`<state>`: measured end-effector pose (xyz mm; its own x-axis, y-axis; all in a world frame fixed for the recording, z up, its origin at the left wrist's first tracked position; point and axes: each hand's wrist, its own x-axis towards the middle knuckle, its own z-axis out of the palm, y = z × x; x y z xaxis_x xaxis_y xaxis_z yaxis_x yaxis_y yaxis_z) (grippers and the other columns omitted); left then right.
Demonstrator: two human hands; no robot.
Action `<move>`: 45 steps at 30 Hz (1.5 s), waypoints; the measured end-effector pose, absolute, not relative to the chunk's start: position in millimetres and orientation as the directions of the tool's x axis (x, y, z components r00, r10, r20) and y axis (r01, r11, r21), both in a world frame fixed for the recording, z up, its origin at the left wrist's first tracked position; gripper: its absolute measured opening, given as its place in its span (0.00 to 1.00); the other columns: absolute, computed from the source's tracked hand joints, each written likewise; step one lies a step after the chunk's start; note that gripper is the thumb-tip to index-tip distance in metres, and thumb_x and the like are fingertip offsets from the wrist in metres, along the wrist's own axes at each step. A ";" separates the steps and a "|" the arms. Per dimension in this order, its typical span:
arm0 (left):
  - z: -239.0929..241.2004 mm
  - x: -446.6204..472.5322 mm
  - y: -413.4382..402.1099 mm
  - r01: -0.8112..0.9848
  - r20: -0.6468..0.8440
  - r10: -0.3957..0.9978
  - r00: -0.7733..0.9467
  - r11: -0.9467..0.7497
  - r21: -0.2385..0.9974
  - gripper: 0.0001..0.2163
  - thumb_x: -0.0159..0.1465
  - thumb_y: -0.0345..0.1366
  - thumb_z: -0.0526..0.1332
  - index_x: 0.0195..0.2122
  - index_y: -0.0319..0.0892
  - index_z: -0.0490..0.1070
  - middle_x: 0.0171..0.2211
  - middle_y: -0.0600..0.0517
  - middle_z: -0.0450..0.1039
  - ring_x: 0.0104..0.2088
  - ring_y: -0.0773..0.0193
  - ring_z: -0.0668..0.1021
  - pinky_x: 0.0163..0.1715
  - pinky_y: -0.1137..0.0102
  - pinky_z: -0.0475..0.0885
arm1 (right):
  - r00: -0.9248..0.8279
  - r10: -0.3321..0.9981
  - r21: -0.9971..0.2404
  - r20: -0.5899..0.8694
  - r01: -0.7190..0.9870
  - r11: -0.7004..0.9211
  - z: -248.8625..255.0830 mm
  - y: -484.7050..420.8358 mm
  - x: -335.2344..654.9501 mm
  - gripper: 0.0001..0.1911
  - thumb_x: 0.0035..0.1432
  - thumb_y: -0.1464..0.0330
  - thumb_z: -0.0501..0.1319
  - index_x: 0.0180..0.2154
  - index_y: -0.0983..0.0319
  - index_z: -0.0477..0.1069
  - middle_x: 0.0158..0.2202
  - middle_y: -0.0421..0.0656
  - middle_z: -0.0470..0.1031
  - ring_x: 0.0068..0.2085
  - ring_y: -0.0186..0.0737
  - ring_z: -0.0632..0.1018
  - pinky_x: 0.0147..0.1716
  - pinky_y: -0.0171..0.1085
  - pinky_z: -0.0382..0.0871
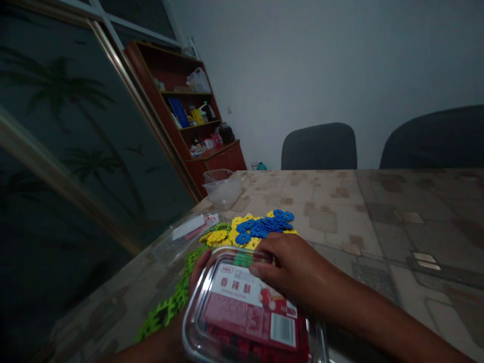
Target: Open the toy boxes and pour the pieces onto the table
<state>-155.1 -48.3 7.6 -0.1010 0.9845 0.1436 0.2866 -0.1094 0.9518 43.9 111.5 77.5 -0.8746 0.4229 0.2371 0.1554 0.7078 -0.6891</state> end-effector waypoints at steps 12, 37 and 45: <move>53.5 -155.1 -45.7 -0.273 -0.221 0.947 -0.233 0.155 0.950 0.14 0.60 0.40 0.65 0.45 0.41 0.72 0.35 0.49 0.71 0.33 0.67 0.74 0.32 0.75 0.69 | -0.877 0.477 -0.858 0.062 0.198 0.475 59.3 100.5 39.2 0.06 0.58 0.74 0.55 0.29 0.64 0.67 0.27 0.39 0.66 0.28 0.32 0.64 0.25 0.31 0.55; 51.6 -142.9 -22.3 -0.283 -0.258 0.952 -0.168 0.204 0.937 0.19 0.50 0.40 0.72 0.28 0.39 0.60 0.22 0.57 0.59 0.22 0.73 0.62 0.23 0.74 0.52 | -0.906 0.389 -0.969 -0.169 0.225 0.101 68.0 90.8 10.5 0.07 0.58 0.69 0.56 0.36 0.67 0.69 0.27 0.38 0.63 0.27 0.30 0.62 0.25 0.30 0.55; 52.3 -142.3 -23.3 -0.188 -0.221 0.959 -0.177 0.188 0.964 0.22 0.48 0.43 0.73 0.25 0.40 0.57 0.22 0.59 0.55 0.22 0.74 0.57 0.23 0.73 0.49 | -0.854 0.511 -0.916 -0.101 0.280 0.288 73.7 80.5 2.7 0.03 0.53 0.73 0.57 0.28 0.65 0.68 0.24 0.37 0.64 0.26 0.31 0.63 0.23 0.31 0.53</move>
<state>-142.3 -23.3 52.3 -0.1774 0.9589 -0.2215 -0.1878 0.1879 0.9641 2.7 80.5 73.7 -0.8539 0.5105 -0.1006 0.2799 0.2877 -0.9159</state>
